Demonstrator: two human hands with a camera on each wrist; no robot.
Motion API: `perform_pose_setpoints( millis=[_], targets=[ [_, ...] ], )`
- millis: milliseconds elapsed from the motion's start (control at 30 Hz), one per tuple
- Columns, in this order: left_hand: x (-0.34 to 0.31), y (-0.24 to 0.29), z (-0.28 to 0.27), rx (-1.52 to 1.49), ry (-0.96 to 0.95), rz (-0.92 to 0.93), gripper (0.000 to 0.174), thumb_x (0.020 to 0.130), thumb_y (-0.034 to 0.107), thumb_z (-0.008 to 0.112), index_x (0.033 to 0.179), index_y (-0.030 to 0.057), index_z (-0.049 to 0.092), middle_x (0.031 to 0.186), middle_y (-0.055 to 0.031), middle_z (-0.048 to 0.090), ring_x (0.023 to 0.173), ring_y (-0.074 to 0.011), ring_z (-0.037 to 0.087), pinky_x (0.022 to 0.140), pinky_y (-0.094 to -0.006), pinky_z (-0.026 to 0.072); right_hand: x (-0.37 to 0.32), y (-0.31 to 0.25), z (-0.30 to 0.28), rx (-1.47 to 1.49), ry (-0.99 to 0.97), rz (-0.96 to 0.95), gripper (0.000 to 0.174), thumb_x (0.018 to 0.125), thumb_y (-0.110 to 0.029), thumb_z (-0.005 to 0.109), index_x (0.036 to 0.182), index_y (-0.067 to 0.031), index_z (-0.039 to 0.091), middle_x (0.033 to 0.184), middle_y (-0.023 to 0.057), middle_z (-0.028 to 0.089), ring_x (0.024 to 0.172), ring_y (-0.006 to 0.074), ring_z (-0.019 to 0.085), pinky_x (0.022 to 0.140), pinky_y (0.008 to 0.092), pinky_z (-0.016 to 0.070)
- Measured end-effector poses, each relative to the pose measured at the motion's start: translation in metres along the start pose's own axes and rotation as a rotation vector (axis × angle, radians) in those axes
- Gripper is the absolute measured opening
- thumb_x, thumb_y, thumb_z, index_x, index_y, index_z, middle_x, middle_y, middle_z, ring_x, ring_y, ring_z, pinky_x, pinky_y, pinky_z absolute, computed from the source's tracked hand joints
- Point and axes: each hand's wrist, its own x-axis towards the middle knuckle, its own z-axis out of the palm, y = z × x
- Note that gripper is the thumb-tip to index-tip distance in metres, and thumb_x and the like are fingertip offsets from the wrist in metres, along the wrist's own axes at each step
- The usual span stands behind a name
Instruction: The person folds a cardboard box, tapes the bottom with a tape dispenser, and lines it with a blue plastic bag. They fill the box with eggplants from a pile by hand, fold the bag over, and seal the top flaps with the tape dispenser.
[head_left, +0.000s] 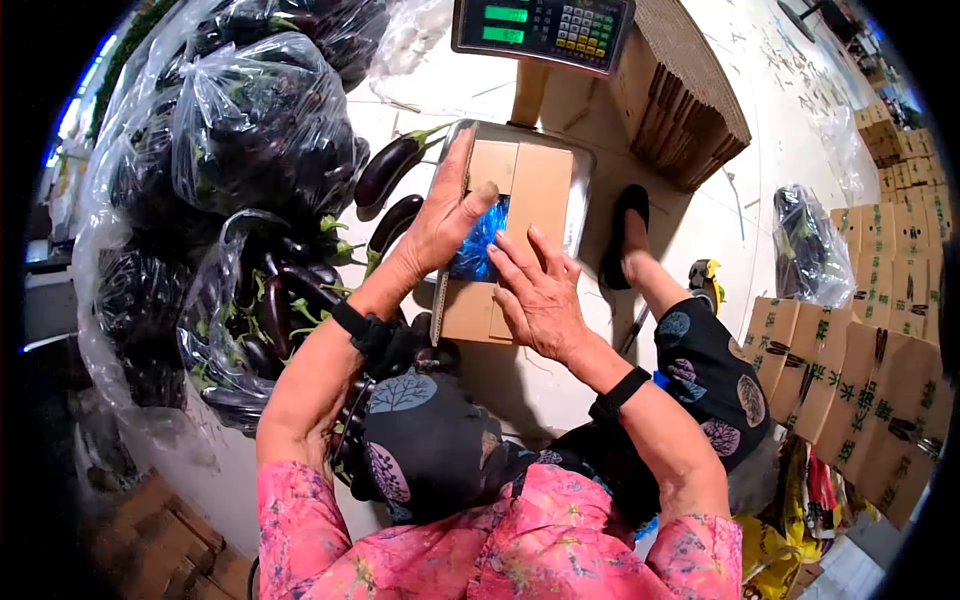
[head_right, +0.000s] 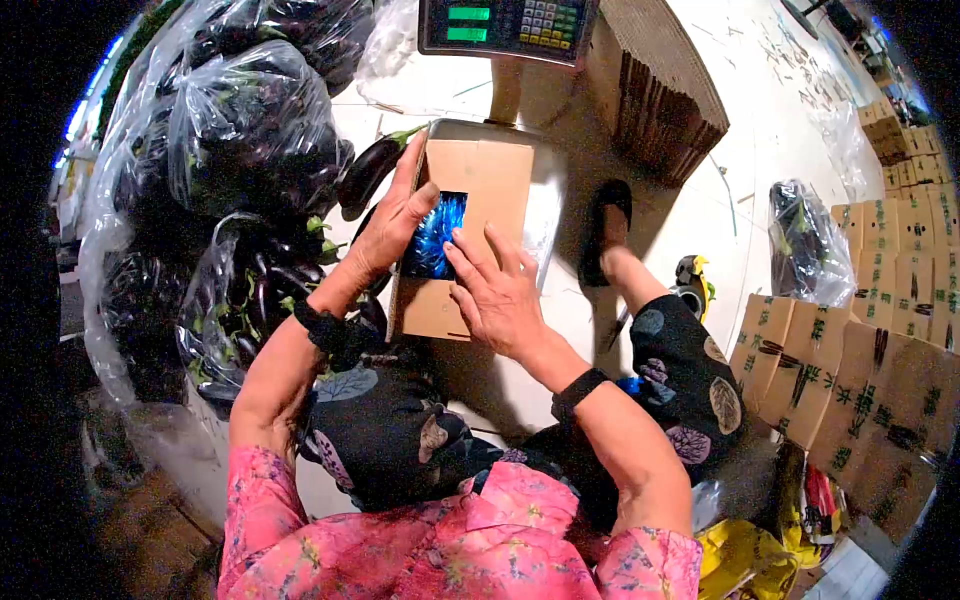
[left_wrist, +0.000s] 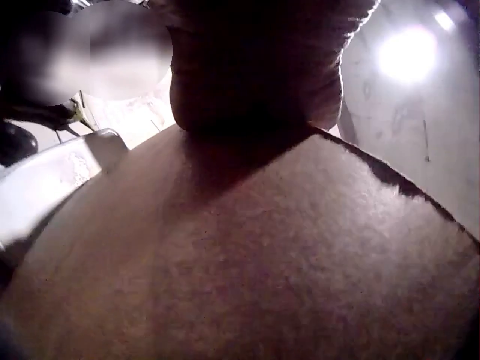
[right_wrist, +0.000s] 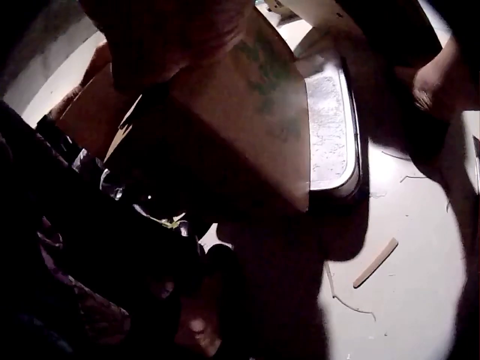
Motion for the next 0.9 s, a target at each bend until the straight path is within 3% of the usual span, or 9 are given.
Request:
perform_pose_setpoints(
  millis=[67, 100, 133, 233, 367, 667, 800, 867, 900],
  targets=[
    [-0.001, -0.008, 0.003, 0.106, 0.031, 0.017, 0.08, 0.094, 0.042, 0.053, 0.151, -0.0041, 0.019, 0.155, -0.0254, 0.023, 0.146, -0.0361, 0.019, 0.119, -0.0391, 0.0141, 0.003, -0.004, 0.003, 0.037, 0.013, 0.01, 0.066, 0.088, -0.029, 0.063, 0.146, -0.0109, 0.038, 0.152, 0.0069, 0.038, 0.137, 0.0341, 0.034, 0.107, 0.0479, 0.0261],
    [0.001, -0.01, 0.008, 0.172, 0.054, 0.046, 0.079, 0.094, 0.045, 0.053, 0.152, 0.0023, 0.021, 0.156, -0.0252, 0.02, 0.146, -0.0384, 0.018, 0.118, -0.044, 0.0162, 0.002, -0.003, 0.003, 0.117, 0.025, 0.041, 0.07, 0.088, -0.027, 0.062, 0.147, -0.0037, 0.034, 0.153, 0.0159, 0.033, 0.138, 0.036, 0.033, 0.108, 0.0484, 0.0252],
    [0.002, -0.01, 0.014, 0.302, 0.046, 0.025, 0.075, 0.094, 0.048, 0.052, 0.154, 0.0115, 0.024, 0.158, -0.0209, 0.019, 0.146, -0.0386, 0.017, 0.116, -0.0518, 0.0179, 0.001, -0.003, 0.004, 0.119, 0.024, 0.055, 0.071, 0.088, -0.026, 0.062, 0.147, -0.0014, 0.033, 0.153, 0.0184, 0.031, 0.139, 0.0364, 0.032, 0.109, 0.049, 0.0247],
    [0.009, -0.024, 0.028, 0.729, 0.049, 0.046, 0.067, 0.093, 0.05, 0.052, 0.15, 0.0203, 0.034, 0.159, -0.0132, 0.022, 0.146, -0.0388, 0.016, 0.109, -0.0595, 0.0282, 0.0, 0.0, 0.004, 0.113, 0.035, 0.074, 0.072, 0.087, -0.023, 0.062, 0.145, 0.0058, 0.03, 0.153, 0.0266, 0.026, 0.142, 0.04, 0.025, 0.111, 0.0518, 0.0226],
    [0.009, -0.027, 0.032, 0.832, 0.047, 0.084, 0.06, 0.095, 0.045, 0.052, 0.147, 0.0178, 0.038, 0.155, -0.0194, 0.026, 0.141, -0.0481, 0.02, 0.115, -0.0527, 0.0237, 0.0, -0.001, 0.005, 0.085, 0.033, 0.148, 0.068, 0.088, -0.02, 0.06, 0.144, 0.0063, 0.032, 0.153, 0.0265, 0.026, 0.141, 0.0448, 0.022, 0.111, 0.0524, 0.0228],
    [0.009, -0.028, 0.04, 0.754, 0.085, -0.003, 0.057, 0.096, 0.046, 0.05, 0.147, 0.0227, 0.04, 0.154, -0.0177, 0.027, 0.132, -0.0464, 0.032, 0.111, -0.0532, 0.0289, 0.048, 0.063, 0.001, -0.091, -0.041, 0.068, 0.068, 0.092, -0.033, 0.058, 0.147, -0.0023, 0.032, 0.154, 0.0243, 0.025, 0.14, 0.0452, 0.022, 0.116, 0.0519, 0.0199],
    [0.003, -0.025, 0.049, 0.753, 0.102, -0.066, 0.058, 0.095, 0.047, 0.052, 0.147, 0.0254, 0.04, 0.156, -0.0158, 0.024, 0.128, -0.0459, 0.035, 0.108, -0.0529, 0.0341, 0.089, 0.093, -0.036, -0.009, -0.342, 0.027, 0.097, 0.074, -0.05, 0.075, 0.149, -0.005, 0.031, 0.155, 0.0235, 0.025, 0.139, 0.0457, 0.024, 0.116, 0.0513, 0.0195],
    [0.005, -0.021, 0.047, 0.728, 0.076, -0.096, 0.058, 0.095, 0.047, 0.053, 0.147, 0.0258, 0.04, 0.156, -0.0156, 0.024, 0.127, -0.0463, 0.036, 0.107, -0.0527, 0.0351, 0.107, 0.093, -0.051, -0.028, -0.459, 0.132, 0.121, 0.054, -0.053, 0.086, 0.15, -0.0062, 0.03, 0.155, 0.0201, 0.028, 0.131, 0.0458, 0.031, 0.113, 0.0504, 0.0283],
    [0.006, -0.013, 0.046, 0.751, 0.063, -0.119, 0.058, 0.094, 0.048, 0.053, 0.147, 0.026, 0.04, 0.156, -0.0161, 0.024, 0.126, -0.0465, 0.037, 0.106, -0.0527, 0.0367, 0.112, 0.091, -0.055, -0.061, -0.475, 0.142, 0.123, 0.052, -0.053, 0.087, 0.15, -0.0062, 0.03, 0.155, 0.0182, 0.03, 0.13, 0.045, 0.032, 0.112, 0.05, 0.0299]
  ],
)
